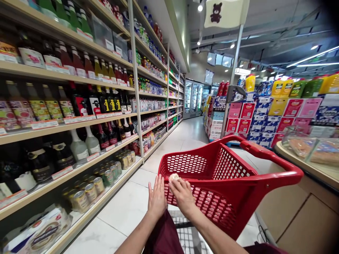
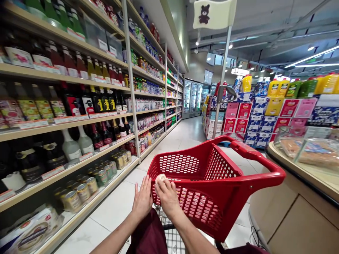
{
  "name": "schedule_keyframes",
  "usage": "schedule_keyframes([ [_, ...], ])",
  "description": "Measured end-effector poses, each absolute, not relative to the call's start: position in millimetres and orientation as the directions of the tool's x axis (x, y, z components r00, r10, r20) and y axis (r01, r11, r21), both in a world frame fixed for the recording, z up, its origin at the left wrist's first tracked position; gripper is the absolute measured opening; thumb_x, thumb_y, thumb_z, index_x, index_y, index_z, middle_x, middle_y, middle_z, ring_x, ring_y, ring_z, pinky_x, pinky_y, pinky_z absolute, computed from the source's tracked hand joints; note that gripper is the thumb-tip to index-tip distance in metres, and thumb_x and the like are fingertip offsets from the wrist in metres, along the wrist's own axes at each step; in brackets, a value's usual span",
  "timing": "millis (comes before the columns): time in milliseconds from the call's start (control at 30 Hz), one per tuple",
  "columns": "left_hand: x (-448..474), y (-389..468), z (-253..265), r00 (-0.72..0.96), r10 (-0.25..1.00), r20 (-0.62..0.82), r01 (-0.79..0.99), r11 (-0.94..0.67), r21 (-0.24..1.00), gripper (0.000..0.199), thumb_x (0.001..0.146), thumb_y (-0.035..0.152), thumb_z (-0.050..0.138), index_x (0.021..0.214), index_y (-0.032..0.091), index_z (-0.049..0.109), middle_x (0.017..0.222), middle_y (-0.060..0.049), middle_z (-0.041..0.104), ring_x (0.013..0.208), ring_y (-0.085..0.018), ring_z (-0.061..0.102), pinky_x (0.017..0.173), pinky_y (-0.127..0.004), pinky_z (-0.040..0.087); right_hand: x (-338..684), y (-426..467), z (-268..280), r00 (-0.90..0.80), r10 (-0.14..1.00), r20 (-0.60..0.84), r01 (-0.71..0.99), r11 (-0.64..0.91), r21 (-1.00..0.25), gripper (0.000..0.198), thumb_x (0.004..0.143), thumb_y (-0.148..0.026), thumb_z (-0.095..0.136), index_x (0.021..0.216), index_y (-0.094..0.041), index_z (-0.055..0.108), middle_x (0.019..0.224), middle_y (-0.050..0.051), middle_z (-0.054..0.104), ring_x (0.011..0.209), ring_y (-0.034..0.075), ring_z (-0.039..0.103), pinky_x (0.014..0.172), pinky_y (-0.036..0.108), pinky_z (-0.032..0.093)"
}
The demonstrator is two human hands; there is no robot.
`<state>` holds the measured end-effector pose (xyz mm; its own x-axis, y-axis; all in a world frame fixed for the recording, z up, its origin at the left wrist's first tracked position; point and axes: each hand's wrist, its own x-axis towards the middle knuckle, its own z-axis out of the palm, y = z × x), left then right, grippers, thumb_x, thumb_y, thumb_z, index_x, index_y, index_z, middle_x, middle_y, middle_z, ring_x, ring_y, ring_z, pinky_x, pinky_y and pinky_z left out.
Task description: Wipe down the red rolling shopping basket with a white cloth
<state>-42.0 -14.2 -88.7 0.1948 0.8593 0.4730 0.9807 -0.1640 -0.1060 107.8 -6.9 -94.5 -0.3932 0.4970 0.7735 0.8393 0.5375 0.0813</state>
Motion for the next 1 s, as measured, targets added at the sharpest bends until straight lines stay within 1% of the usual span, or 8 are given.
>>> schedule_keyframes([
  [133, -54.6, -16.5, -96.2, 0.182, 0.873, 0.453, 0.983, -0.152, -0.103, 0.067, 0.070, 0.013, 0.036, 0.135, 0.009, 0.021, 0.142, -0.011, 0.023, 0.133, -0.021, 0.009, 0.105, -0.050, 0.010, 88.2, -12.3, -109.7, -0.553, 0.522, 0.650, 0.764, 0.629, 0.145, 0.022, 0.083, -0.024, 0.048, 0.102, -0.026, 0.058, 0.100, 0.001, 0.061, 0.097, 0.018, 0.046, 0.083, 0.033, 0.029],
  [300, -54.9, -17.6, -94.9, 0.138, 0.868, 0.478, 0.990, -0.109, -0.088, 0.066, 0.070, 0.012, 0.035, 0.134, 0.008, 0.022, 0.142, -0.012, 0.023, 0.133, -0.022, 0.009, 0.105, -0.050, 0.011, 79.2, -10.1, -85.9, -0.450, 0.506, 0.735, 0.805, 0.586, 0.090, 0.034, 0.085, -0.026, 0.044, 0.118, -0.025, 0.049, 0.116, 0.004, 0.054, 0.109, 0.022, 0.038, 0.088, 0.037, 0.026],
  [500, -48.1, -18.4, -89.3, 0.197, 0.844, 0.499, 0.980, -0.168, -0.102, 0.069, 0.069, 0.015, 0.039, 0.135, 0.009, 0.020, 0.141, -0.011, 0.025, 0.133, -0.021, 0.008, 0.105, -0.049, 0.012, 98.4, -16.2, -100.3, -0.555, 0.538, 0.635, 0.783, 0.596, 0.180, 0.022, 0.081, -0.022, 0.051, 0.101, -0.026, 0.059, 0.096, 0.001, 0.062, 0.097, 0.019, 0.045, 0.083, 0.033, 0.028],
  [667, -28.0, -18.4, -79.4, 0.233, 0.821, 0.521, 0.971, -0.225, -0.080, 0.072, 0.068, 0.010, 0.037, 0.136, 0.008, 0.014, 0.142, -0.013, 0.020, 0.133, -0.021, 0.008, 0.105, -0.049, 0.010, 148.7, -20.9, -88.1, -0.312, 0.457, 0.833, 0.878, 0.473, 0.069, 0.034, 0.081, -0.019, 0.048, 0.112, -0.030, 0.055, 0.110, 0.001, 0.059, 0.107, 0.022, 0.040, 0.086, 0.036, 0.024],
  [733, -14.6, -18.2, -75.0, 0.260, 0.807, 0.531, 0.963, -0.259, -0.078, 0.073, 0.067, 0.008, 0.037, 0.136, 0.008, 0.014, 0.143, -0.012, 0.020, 0.133, -0.021, 0.007, 0.106, -0.048, 0.010, 168.4, -23.4, -87.3, -0.267, 0.482, 0.835, 0.901, 0.433, 0.039, 0.031, 0.079, -0.017, 0.049, 0.107, -0.028, 0.058, 0.104, 0.002, 0.062, 0.103, 0.022, 0.043, 0.085, 0.035, 0.025],
  [833, 5.2, -18.0, -70.4, 0.321, 0.784, 0.532, 0.942, -0.323, -0.092, 0.073, 0.067, 0.010, 0.038, 0.136, 0.009, 0.015, 0.143, -0.011, 0.018, 0.133, -0.022, 0.006, 0.106, -0.049, 0.008, 189.1, -31.5, -96.6, -0.343, 0.547, 0.764, 0.888, 0.455, 0.073, 0.026, 0.076, -0.015, 0.052, 0.096, -0.028, 0.063, 0.091, 0.001, 0.065, 0.093, 0.019, 0.047, 0.083, 0.033, 0.027],
  [900, 16.9, -17.4, -67.5, 0.365, 0.763, 0.534, 0.924, -0.368, -0.106, 0.073, 0.068, 0.011, 0.039, 0.136, 0.009, 0.014, 0.144, -0.011, 0.017, 0.133, -0.022, 0.006, 0.106, -0.049, 0.007, 198.5, -35.2, -97.6, -0.347, 0.538, 0.768, 0.882, 0.465, 0.073, 0.028, 0.076, -0.016, 0.052, 0.099, -0.029, 0.062, 0.094, 0.000, 0.064, 0.093, 0.019, 0.047, 0.085, 0.033, 0.027],
  [1000, 34.8, -16.5, -62.3, 0.401, 0.746, 0.532, 0.907, -0.405, -0.116, 0.072, 0.069, 0.010, 0.037, 0.136, 0.009, 0.013, 0.144, -0.010, 0.018, 0.133, -0.021, 0.006, 0.106, -0.048, 0.007, 211.8, -34.0, -86.1, -0.219, 0.482, 0.848, 0.918, 0.396, 0.012, 0.035, 0.079, -0.019, 0.049, 0.112, -0.030, 0.056, 0.108, 0.002, 0.060, 0.103, 0.021, 0.043, 0.087, 0.035, 0.026],
])
